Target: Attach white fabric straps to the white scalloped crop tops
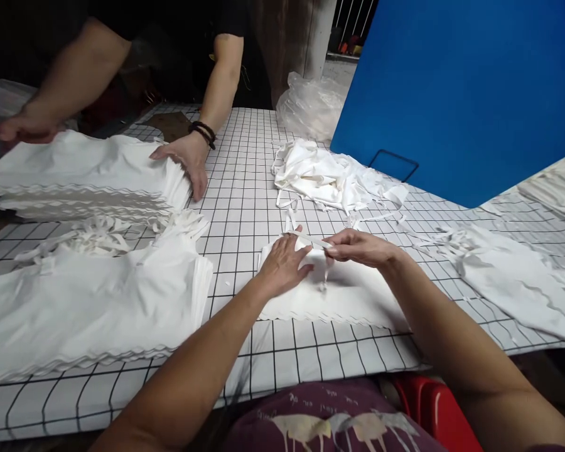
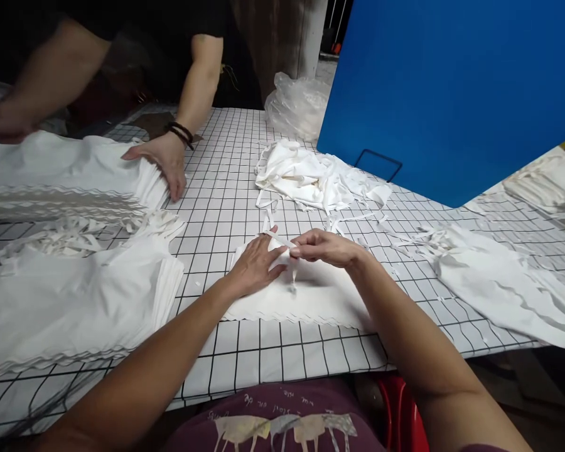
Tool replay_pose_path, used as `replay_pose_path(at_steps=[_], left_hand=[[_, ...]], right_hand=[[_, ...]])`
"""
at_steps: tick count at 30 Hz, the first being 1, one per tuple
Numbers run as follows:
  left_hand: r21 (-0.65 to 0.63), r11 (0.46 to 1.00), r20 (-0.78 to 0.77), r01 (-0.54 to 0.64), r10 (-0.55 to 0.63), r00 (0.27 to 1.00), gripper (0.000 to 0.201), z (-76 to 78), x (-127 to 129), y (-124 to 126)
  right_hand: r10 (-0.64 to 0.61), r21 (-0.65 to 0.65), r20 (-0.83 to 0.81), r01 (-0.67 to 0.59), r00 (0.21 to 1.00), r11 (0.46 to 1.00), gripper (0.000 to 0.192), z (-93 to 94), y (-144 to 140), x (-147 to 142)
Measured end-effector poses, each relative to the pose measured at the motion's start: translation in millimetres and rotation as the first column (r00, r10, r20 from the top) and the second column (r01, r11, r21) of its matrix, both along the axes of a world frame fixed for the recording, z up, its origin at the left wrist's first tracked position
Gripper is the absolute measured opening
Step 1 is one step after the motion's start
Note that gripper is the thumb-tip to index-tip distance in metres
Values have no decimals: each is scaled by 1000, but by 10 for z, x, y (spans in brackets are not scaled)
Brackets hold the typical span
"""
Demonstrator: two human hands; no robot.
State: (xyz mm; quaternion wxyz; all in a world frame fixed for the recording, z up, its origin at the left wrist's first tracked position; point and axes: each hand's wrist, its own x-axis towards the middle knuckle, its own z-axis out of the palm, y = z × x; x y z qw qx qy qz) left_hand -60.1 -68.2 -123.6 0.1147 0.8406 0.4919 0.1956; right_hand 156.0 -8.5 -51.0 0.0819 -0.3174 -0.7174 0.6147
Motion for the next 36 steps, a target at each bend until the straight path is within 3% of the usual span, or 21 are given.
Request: replay_pose_path(at_steps=[5,9,11,13,15,17,19,23,27,30,33,34,36], left_hand=[[13,1000,5,7,-7,1000,42,-47,-1,6],[15,1000,-8,-10,10,1000,42,-85,2,30],[5,1000,-11,-16,16,1000,44,-76,5,44],[-17,999,0,-38,38,999,45,-37,11,53],[-29,996,48,-86,88,995,41,27,20,54],[-44,992,158,-121,126,979,30,95,34,47],[-88,990,338,-115,138,931,22,143,53,41],[-213,974,654,-78,202,729,24,149,86,55],[-319,945,751,-76,301,587,16,136,100,81],[-412,908,740,-81,385,551,11,155,93,92],[-481,873,702,-87,442,559,13,159,72,108],[-490,866,688,-100,454,566,13,155,63,114],[-489,862,668,-130,466,580,14,142,49,124]], right_hand=[[200,77,40,-202,979,976,50,261,-182,559],[225,135,96,-237,970,962,61,296,-229,728],[159,186,52,-166,986,968,62,257,-188,673],[3,185,-62,8,998,983,57,190,-109,528],[-174,114,-175,195,969,974,48,105,-6,323],[-285,34,-223,299,932,954,43,9,100,101],[-337,-1,-245,347,909,938,42,-92,190,-93],[-375,-20,-273,384,886,923,44,-282,269,-317],[-390,-79,-269,384,880,920,42,-391,238,-378],[-379,-75,-248,373,892,925,43,-427,233,-372],[-387,49,-158,399,909,916,47,-457,271,-322],[-422,168,-135,441,896,882,46,-462,284,-301],[-474,471,-160,489,866,734,40,-458,295,-267]])
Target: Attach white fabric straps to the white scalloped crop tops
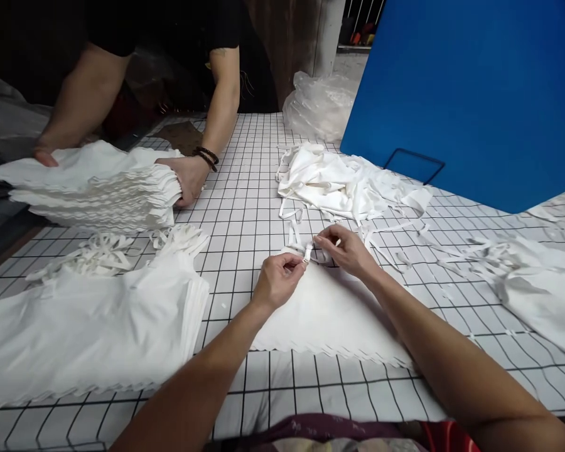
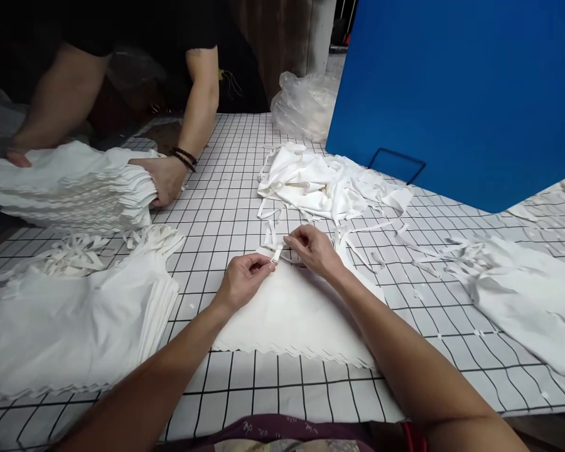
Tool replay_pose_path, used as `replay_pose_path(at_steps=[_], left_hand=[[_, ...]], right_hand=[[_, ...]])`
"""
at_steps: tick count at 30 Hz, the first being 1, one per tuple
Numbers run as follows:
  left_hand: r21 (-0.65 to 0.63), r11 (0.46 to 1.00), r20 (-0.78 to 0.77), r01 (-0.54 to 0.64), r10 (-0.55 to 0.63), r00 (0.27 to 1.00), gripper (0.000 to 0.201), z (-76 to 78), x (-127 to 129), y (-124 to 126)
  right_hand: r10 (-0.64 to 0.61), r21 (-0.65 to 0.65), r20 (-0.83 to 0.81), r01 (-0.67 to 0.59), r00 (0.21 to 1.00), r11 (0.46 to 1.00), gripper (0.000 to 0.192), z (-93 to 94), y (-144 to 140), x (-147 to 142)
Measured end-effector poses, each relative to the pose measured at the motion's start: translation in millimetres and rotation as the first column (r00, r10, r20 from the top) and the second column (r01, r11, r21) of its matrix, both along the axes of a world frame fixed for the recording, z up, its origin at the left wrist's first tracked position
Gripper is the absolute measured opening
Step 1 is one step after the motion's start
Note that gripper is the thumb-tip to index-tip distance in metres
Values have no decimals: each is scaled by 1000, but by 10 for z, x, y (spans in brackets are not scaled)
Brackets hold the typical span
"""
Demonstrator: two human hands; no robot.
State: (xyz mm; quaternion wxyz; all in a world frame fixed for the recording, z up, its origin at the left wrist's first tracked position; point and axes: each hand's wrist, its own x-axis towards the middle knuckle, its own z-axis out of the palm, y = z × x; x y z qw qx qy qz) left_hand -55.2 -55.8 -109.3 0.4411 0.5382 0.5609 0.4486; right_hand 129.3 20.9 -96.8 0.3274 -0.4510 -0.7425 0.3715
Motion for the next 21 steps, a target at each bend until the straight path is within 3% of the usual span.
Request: replay_pose_path(at_steps=[2,3,5,7,14,16,21], left_hand=[[11,1000,-22,7,-7,1000,15,-6,-8,2],[16,1000,-27,22,-22,999,15,-4,-11,-1],[11,998,-39,57,-56,998,15,12,-15,-9],[-11,997,-61,76,-76,995,15,38,-26,-15],[38,989,-253,146,-131,959,8,92,-156,24],[39,977,-357,210,-183,916,1,82,-184,28],[-19,971,-596,237,-201,777,17,49,-176,5]], right_hand=[[46,258,64,-61,997,964,31,26,-15,11],[143,303,87,-163,986,939,30,43,-30,7],[369,259,126,-390,921,884,29,73,-58,-14],[473,180,172,-499,864,847,26,88,-72,-36],[394,192,211,-433,895,881,19,47,-57,-16],[396,117,227,-428,890,896,17,29,-66,2],[346,-89,179,-335,921,938,18,-14,-82,32]])
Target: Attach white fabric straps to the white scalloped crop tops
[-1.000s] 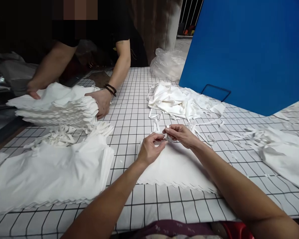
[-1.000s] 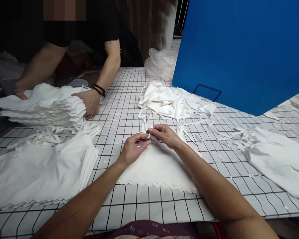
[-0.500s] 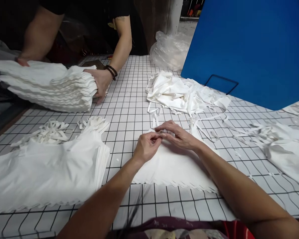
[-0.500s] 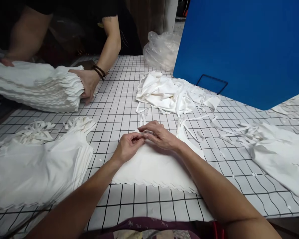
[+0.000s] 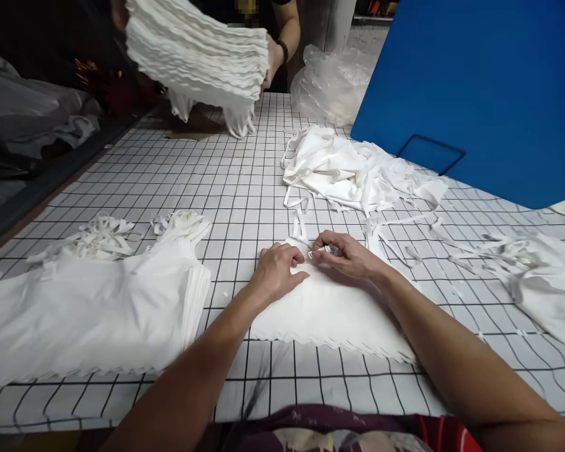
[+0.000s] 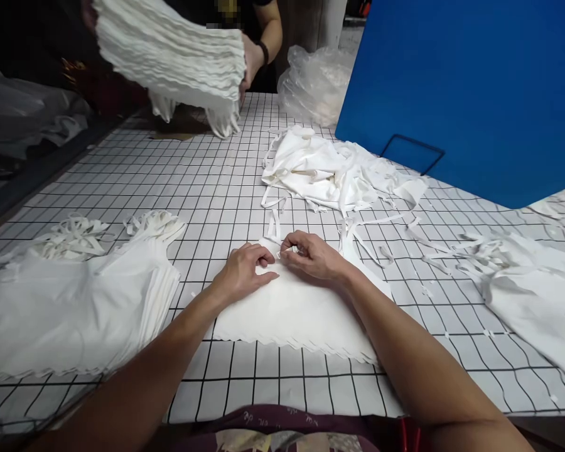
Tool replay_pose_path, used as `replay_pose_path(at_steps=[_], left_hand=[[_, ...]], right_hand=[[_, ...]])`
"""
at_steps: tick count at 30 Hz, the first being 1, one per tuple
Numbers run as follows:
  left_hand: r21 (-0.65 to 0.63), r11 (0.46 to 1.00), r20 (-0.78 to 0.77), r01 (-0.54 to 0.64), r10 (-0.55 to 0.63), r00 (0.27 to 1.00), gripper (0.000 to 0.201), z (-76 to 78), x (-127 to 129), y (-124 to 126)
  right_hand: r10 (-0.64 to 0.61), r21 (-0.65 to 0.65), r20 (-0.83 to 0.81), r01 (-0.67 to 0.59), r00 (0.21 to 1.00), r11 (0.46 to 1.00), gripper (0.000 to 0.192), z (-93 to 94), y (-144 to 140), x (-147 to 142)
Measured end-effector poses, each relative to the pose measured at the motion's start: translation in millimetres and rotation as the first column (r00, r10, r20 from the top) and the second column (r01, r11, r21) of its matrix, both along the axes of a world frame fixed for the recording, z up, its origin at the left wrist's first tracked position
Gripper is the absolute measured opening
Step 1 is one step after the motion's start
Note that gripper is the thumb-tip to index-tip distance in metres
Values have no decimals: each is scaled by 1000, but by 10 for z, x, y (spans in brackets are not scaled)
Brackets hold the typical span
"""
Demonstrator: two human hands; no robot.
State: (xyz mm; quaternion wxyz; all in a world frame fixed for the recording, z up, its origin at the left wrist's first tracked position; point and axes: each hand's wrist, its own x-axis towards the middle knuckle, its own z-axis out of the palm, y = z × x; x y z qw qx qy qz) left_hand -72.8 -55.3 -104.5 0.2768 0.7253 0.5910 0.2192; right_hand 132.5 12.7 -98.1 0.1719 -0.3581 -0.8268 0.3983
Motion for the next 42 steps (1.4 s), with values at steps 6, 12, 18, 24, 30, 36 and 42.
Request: replay_pose_path(at_steps=[6,12,18,24,30,36,42], left_hand=[[4,1000,-22,21,-21,1000,11,4,5,-17],[-38,999,48,13,-11,999,13,-20,77,-21],[-30,998,103,-59,62,993,15,-73,157,-21],[-17,998,114,-66,68,991,17,-95,155,-21],[-48,996,122,-79,84,989,17,-60,165,-19],[-60,996,156,-66,74,985,14,-53,156,-15],[-75,996,184,-57,70,980,14,-65,142,-6]], right_hand=[[36,-40,-41,-38,999,998,19,-14,-9,-10],[178,61,-17,-177,984,982,15,4,-2,-22],[192,63,-14,-191,981,980,16,-32,18,12],[230,98,-41,-225,972,969,16,-38,24,20],[251,119,-69,-242,965,963,14,-32,27,14],[300,159,-32,-291,953,943,14,-58,71,51],[338,311,161,-372,927,875,22,29,59,84]])
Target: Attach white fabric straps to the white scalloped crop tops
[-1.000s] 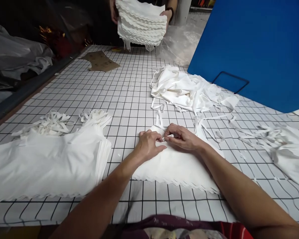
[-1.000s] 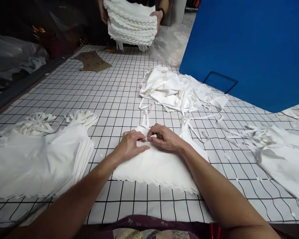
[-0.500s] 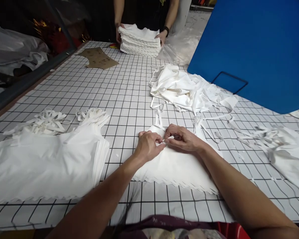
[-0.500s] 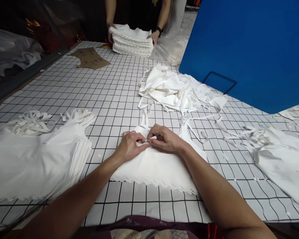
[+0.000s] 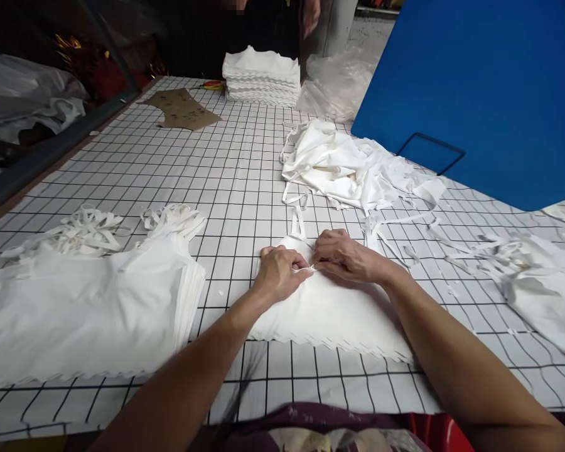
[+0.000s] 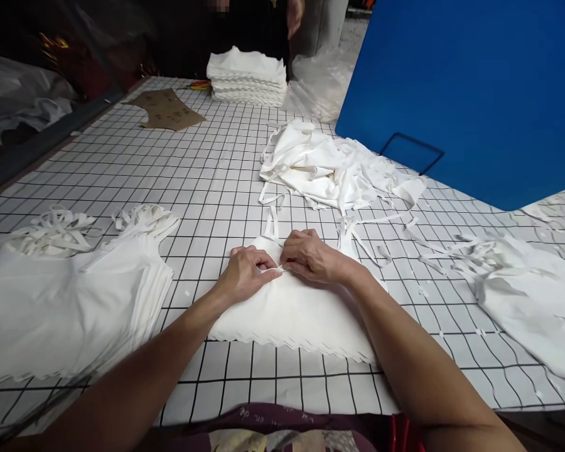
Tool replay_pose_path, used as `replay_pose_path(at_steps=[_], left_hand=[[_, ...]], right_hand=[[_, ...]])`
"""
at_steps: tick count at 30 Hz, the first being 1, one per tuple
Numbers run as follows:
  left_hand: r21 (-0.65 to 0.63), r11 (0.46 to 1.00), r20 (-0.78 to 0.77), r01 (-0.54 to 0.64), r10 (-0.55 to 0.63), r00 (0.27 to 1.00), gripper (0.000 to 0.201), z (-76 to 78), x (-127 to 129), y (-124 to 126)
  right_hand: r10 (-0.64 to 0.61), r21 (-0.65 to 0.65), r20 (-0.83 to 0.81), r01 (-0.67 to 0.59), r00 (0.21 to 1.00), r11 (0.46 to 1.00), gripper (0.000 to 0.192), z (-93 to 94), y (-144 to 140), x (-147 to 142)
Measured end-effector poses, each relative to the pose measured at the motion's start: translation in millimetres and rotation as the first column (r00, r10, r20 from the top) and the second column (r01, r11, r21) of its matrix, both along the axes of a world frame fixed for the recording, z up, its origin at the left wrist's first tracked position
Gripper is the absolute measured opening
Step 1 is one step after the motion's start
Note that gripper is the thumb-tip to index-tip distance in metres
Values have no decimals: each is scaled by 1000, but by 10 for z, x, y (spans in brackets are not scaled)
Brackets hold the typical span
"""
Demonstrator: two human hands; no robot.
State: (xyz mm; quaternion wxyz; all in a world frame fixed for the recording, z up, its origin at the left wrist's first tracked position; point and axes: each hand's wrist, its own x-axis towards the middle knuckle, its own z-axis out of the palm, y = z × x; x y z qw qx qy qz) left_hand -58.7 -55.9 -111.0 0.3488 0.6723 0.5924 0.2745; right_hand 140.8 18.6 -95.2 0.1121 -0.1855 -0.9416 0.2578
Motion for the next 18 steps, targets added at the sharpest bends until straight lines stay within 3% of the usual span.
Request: replay_pose_path(at_steps=[5,10,15,18], left_hand=[[-13,1000,-4,-8,8,1000,14,3,-4,5],[-18,1000,-15,-21,21,1000,13,31,-14,-14],[17,1000,-21,-25,25,999,7,-6,-40,-20],[15,999,-46,-29,30,998,8,-27,-44,-15]], right_hand=[[51,110,111,-63,993,992,22,164,-3,-35],[-27,163,125,7,992,987,15,364,225,63],[-186,209,-30,188,982,960,23,562,582,91],[-267,159,-218,304,939,939,24,537,767,-89]])
